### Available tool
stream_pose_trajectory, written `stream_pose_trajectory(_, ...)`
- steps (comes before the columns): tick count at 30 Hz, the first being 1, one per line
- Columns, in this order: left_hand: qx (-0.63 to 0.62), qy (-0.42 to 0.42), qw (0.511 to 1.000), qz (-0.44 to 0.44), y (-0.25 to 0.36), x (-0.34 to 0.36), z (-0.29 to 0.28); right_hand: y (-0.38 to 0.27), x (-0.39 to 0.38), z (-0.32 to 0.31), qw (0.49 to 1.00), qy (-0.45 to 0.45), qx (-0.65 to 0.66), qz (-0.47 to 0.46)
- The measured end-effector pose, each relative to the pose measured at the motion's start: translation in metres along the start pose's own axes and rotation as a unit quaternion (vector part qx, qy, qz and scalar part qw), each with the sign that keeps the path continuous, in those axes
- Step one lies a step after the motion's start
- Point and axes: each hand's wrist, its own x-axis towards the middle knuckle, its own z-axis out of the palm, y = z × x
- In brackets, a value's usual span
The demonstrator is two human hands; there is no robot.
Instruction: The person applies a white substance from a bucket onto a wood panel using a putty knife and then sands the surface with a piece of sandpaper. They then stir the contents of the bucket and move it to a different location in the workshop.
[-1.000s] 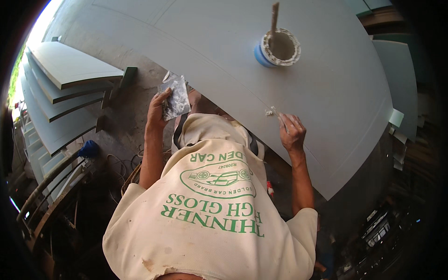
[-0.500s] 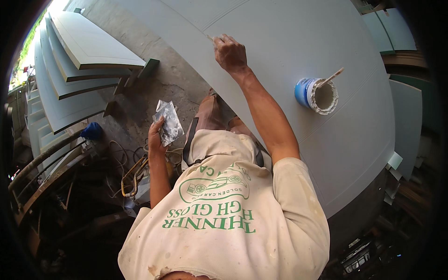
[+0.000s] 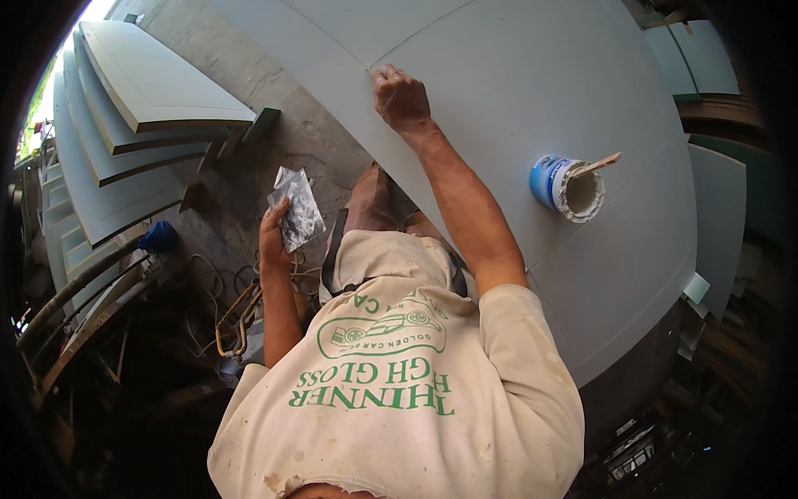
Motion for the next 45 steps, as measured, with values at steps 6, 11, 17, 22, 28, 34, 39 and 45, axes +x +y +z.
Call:
stream_pose_trajectory(6,0.008,-0.013,1.0,-0.012,-0.001,0.0,0.002,0.004,-0.024,-0.018,1.0,-0.012,0.015,-0.006)
stream_pose_trajectory(11,0.022,0.003,0.999,-0.023,0.004,-0.01,0.008,-0.001,-0.063,-0.045,0.999,-0.03,0.016,0.005)
stream_pose_trajectory(17,0.012,-0.056,0.997,-0.047,0.02,-0.025,0.032,-0.021,-0.109,-0.092,1.0,-0.012,0.011,-0.002)
stream_pose_trajectory(22,0.024,-0.072,0.995,-0.06,0.023,-0.036,0.041,-0.029,-0.158,-0.131,0.999,-0.028,-0.021,0.01)
stream_pose_trajectory(28,0.058,-0.088,0.991,-0.086,0.02,-0.048,0.051,-0.035,-0.226,-0.178,0.996,-0.071,-0.01,0.047)
stream_pose_trajectory(34,0.08,-0.116,0.984,-0.107,0.017,-0.063,0.072,-0.045,-0.288,-0.226,0.997,-0.045,-0.029,0.064)
stream_pose_trajectory(39,0.095,-0.138,0.978,-0.124,0.022,-0.076,0.092,-0.055,-0.341,-0.27,0.995,-0.032,-0.025,0.093)
stream_pose_trajectory(45,0.101,-0.171,0.968,-0.152,0.027,-0.091,0.111,-0.068,-0.389,-0.324,0.993,-0.032,-0.042,0.106)
